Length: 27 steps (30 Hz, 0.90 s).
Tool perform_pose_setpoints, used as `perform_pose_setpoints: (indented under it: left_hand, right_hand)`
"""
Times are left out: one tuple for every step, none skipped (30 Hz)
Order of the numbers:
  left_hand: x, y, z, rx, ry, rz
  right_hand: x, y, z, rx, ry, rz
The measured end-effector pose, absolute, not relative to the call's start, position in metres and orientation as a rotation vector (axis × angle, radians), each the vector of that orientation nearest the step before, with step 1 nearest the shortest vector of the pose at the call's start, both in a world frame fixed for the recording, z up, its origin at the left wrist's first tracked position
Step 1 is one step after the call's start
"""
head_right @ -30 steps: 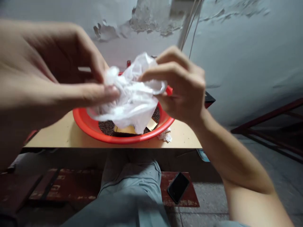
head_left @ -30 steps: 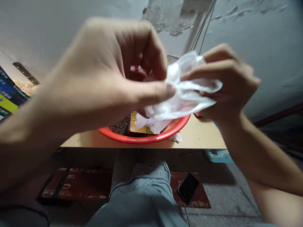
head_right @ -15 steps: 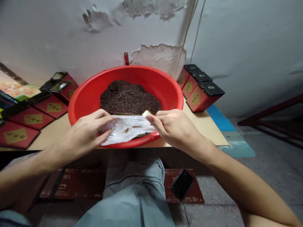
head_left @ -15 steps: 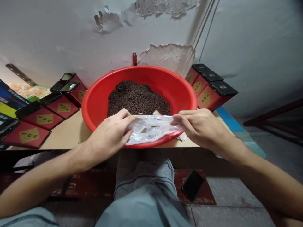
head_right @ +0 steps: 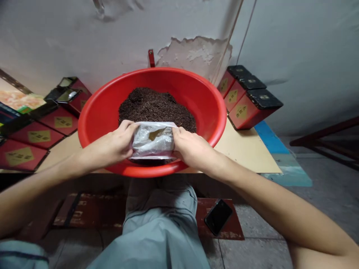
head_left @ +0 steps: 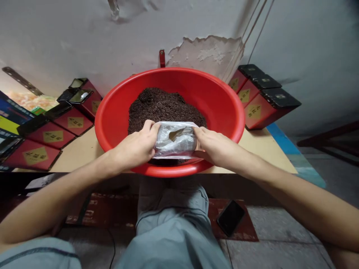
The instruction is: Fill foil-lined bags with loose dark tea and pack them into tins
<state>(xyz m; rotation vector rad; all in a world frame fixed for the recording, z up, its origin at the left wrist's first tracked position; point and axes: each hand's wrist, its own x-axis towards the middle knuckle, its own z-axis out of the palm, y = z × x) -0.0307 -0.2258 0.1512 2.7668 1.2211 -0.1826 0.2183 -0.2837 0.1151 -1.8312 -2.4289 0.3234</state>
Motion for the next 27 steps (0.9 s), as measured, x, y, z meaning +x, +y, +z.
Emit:
perform_pose_setpoints:
  left_hand:
    - [-0.033,-0.219,0.148,2.745,1.170,-0.097]
    - [-0.036,-0.212,0.145,2.725,1.114,-0.021]
    - [-0.039,-0.205,0.142,2.707,1.066,0.041]
    - [-0.041,-0.199,0.139,2.693,1.029,0.086]
    - [-0.043,-0.194,0.138,2.681,0.999,0.114]
    - [-0.044,-0.188,0.138,2.672,0.977,0.131]
    - [-0.044,-0.183,0.139,2.664,0.961,0.135]
    - [-0.042,-0.178,0.142,2.654,0.950,0.122]
    - [-0.040,-0.172,0.145,2.641,0.947,0.092]
    - [-0.036,-0.168,0.150,2.625,0.948,0.049]
    - [-0.033,-0.163,0.154,2.611,0.953,0.001]
    - [-0.030,-0.161,0.158,2.601,0.958,-0.042]
    - [-0.028,-0.160,0.160,2.597,0.958,-0.071]
    - [-0.028,-0.160,0.161,2.598,0.951,-0.076]
    - [-0.029,-0.163,0.160,2.605,0.934,-0.060]
    - [-0.032,-0.167,0.158,2.614,0.910,-0.025]
    - [-0.035,-0.172,0.154,2.623,0.883,0.022]
    - [-0.040,-0.178,0.150,2.630,0.858,0.070]
    - [-0.044,-0.183,0.146,2.635,0.843,0.109]
    - [-0.049,-0.187,0.143,2.638,0.839,0.133]
    - [-0.052,-0.190,0.141,2.636,0.842,0.141]
    - [-0.054,-0.191,0.139,2.630,0.848,0.137]
    - [-0.055,-0.189,0.139,2.620,0.849,0.125]
    - [-0.055,-0.187,0.139,2.608,0.843,0.111]
    - [-0.054,-0.182,0.141,2.593,0.828,0.098]
    - [-0.052,-0.177,0.142,2.577,0.809,0.085]
    - [-0.050,-0.172,0.143,2.559,0.789,0.071]
  right_hand:
    - [0.220,-0.278,0.110,-1.753,-2.377,0.363]
    - [0.221,-0.274,0.105,-1.668,-2.330,0.391]
    - [0.223,-0.270,0.100,-1.590,-2.290,0.411]
    - [0.225,-0.266,0.096,-1.529,-2.261,0.428]
    - [0.226,-0.263,0.092,-1.491,-2.238,0.442]
    - [0.228,-0.259,0.090,-1.475,-2.222,0.450]
    - [0.229,-0.256,0.090,-1.478,-2.212,0.455]
    - [0.230,-0.253,0.091,-1.499,-2.207,0.462]
    - [0.231,-0.250,0.094,-1.538,-2.203,0.476]
    - [0.232,-0.246,0.099,-1.594,-2.200,0.495]
    - [0.233,-0.244,0.104,-1.660,-2.192,0.517]
    - [0.233,-0.242,0.109,-1.728,-2.184,0.545]
    - [0.233,-0.241,0.113,-1.787,-2.177,0.572]
    - [0.232,-0.241,0.117,-1.826,-2.176,0.592]
    - [0.231,-0.243,0.119,-1.841,-2.184,0.598]
    - [0.230,-0.247,0.119,-1.839,-2.197,0.591]
    - [0.228,-0.252,0.117,-1.827,-2.215,0.576]
    - [0.226,-0.257,0.115,-1.815,-2.232,0.555]
    - [0.224,-0.262,0.111,-1.806,-2.247,0.536]
    - [0.222,-0.267,0.108,-1.800,-2.258,0.525]
    - [0.221,-0.270,0.104,-1.796,-2.262,0.520]
    - [0.220,-0.272,0.102,-1.786,-2.261,0.521]
    - [0.220,-0.273,0.101,-1.767,-2.257,0.527]
    - [0.220,-0.272,0.101,-1.746,-2.251,0.540]
    - [0.220,-0.271,0.102,-1.729,-2.243,0.563]
    - [0.220,-0.268,0.104,-1.720,-2.232,0.604]
    - [0.221,-0.264,0.107,-1.725,-2.215,0.662]
